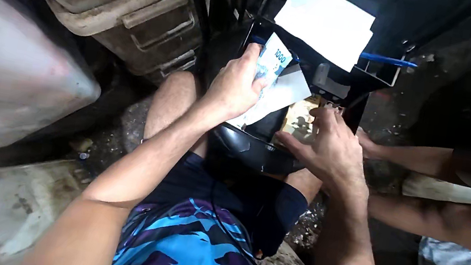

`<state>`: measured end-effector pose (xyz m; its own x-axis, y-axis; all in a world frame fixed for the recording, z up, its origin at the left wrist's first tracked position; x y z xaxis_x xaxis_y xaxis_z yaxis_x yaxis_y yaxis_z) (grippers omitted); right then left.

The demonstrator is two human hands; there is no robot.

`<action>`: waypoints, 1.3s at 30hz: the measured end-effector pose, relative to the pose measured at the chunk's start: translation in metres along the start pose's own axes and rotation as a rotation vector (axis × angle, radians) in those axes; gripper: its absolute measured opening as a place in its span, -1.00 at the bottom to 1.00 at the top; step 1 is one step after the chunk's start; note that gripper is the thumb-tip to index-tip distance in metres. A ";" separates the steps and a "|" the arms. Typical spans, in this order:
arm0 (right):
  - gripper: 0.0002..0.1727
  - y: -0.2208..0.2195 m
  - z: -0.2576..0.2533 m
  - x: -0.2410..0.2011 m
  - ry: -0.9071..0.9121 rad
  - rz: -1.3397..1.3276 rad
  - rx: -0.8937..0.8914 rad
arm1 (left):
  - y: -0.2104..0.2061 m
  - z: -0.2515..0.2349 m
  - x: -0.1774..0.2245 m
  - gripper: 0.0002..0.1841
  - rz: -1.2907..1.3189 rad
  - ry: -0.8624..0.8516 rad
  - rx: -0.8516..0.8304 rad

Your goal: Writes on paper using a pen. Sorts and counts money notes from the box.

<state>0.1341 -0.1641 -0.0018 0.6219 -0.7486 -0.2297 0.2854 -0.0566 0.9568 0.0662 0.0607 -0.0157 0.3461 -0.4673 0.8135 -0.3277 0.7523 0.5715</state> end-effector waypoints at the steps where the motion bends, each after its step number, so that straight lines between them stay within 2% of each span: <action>1: 0.07 -0.001 0.001 -0.007 -0.023 0.068 -0.014 | -0.005 -0.001 -0.001 -0.38 -0.035 0.016 -0.004; 5: 0.06 0.003 -0.007 -0.032 -0.064 0.270 -0.079 | -0.016 -0.001 0.002 -0.24 -0.187 0.007 -0.009; 8: 0.02 -0.004 -0.028 -0.037 -0.162 0.403 -0.251 | -0.024 -0.001 0.000 -0.19 -0.279 -0.028 -0.008; 10: -0.08 -0.009 -0.035 -0.039 -0.166 0.458 -0.330 | -0.026 -0.001 -0.001 -0.15 -0.306 -0.069 0.031; 13: -0.09 -0.014 -0.039 -0.040 -0.152 0.498 -0.419 | -0.026 0.001 -0.002 -0.09 -0.302 -0.125 0.093; 19: 0.15 -0.020 -0.045 -0.029 -0.144 0.516 -0.475 | -0.027 0.003 -0.001 -0.13 -0.316 -0.146 0.067; 24: -0.13 -0.021 -0.045 -0.035 -0.110 0.545 -0.532 | -0.028 0.006 -0.002 -0.15 -0.325 -0.146 0.069; 27: -0.21 -0.020 -0.046 -0.039 -0.127 0.547 -0.558 | -0.027 0.006 0.000 -0.18 -0.323 -0.174 0.098; 30: -0.32 -0.022 -0.049 -0.033 -0.067 0.513 -0.559 | -0.024 0.008 0.000 -0.21 -0.286 -0.214 0.119; 33: -0.28 -0.018 -0.053 -0.016 -0.052 0.371 -0.572 | -0.022 0.009 -0.001 -0.25 -0.247 -0.252 0.154; 36: -0.41 -0.010 -0.051 -0.008 -0.040 0.310 -0.490 | -0.016 0.011 0.001 -0.29 -0.169 -0.288 0.186; 39: -0.65 0.004 -0.033 -0.017 -0.038 0.301 -0.318 | -0.003 0.017 0.004 -0.48 -0.050 -0.350 0.264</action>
<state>0.1487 -0.1297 -0.0002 0.6860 -0.7249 0.0629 0.3098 0.3692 0.8762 0.0532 0.0487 -0.0121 0.0639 -0.6635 0.7455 -0.5471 0.6015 0.5822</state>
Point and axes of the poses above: each hand's wrist, its own z-axis away from the middle knuckle, its own y-axis out of the back of the hand, x = y × z, the point moved 8 cm from there along -z, towards the middle knuckle, and after that the axes turned 2 degrees about y, right-handed, at the moved point
